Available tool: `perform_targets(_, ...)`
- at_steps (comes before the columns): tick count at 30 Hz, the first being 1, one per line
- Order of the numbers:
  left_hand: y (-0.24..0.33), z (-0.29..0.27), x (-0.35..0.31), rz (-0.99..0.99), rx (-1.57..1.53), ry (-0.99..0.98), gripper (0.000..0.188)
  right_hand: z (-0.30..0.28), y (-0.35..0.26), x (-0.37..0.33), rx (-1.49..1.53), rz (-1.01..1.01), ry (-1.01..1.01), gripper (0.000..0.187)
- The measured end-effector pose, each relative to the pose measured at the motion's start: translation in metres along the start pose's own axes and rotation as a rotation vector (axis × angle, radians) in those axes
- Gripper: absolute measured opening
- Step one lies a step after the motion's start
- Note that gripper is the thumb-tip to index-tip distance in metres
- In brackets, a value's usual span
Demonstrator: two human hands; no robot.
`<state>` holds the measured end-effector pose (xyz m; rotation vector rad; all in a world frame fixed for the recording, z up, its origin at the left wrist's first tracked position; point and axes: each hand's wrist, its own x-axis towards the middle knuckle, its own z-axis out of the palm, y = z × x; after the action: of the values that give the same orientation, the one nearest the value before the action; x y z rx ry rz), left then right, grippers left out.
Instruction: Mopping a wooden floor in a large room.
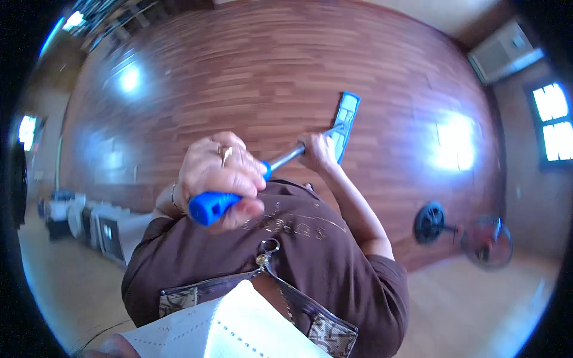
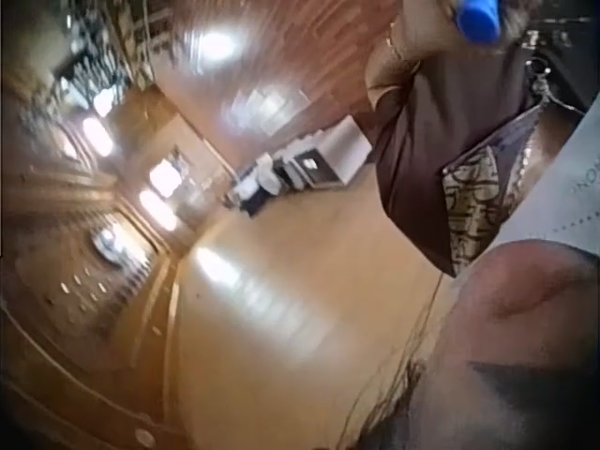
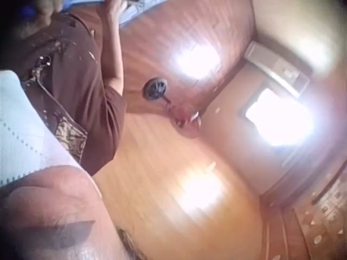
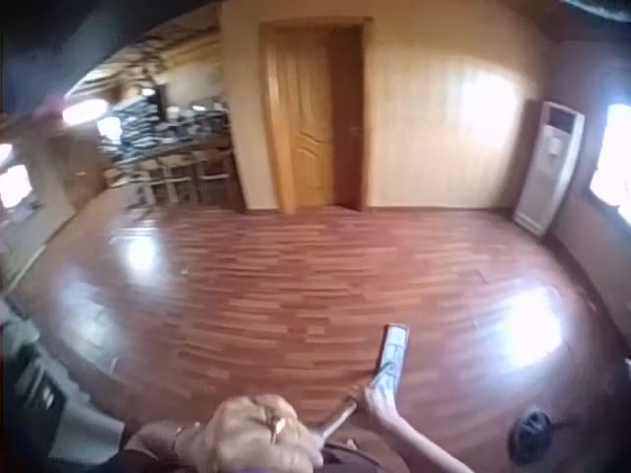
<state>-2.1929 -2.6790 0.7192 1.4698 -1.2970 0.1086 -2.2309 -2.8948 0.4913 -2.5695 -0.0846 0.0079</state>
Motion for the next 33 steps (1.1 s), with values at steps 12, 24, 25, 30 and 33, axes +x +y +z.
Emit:
perform_targets(12,-0.071,-0.102,0.081,0.043,0.282,-0.113,0.035,0.099,-0.029,0.233,0.280,-0.349,-0.570,0.025)
perform_targets(24,-0.242,-0.096,0.004,-0.458,0.213,-0.167,0.042,-0.125,-0.063,0.228,1.228,-0.771,0.056,0.078)
perform_targets(25,-0.255,-0.092,-0.006,-0.545,0.037,-0.162,0.046,-0.128,-0.091,0.213,1.237,-0.821,0.234,0.071)
perform_targets(30,-0.334,-0.059,-0.093,-0.615,0.030,-0.190,0.037,-0.101,-0.122,0.181,0.906,-0.730,0.449,0.046)
perform_targets(33,-0.351,-0.050,-0.136,-0.550,0.247,-0.016,0.024,-0.085,-0.121,0.177,0.809,-0.759,0.545,0.043)
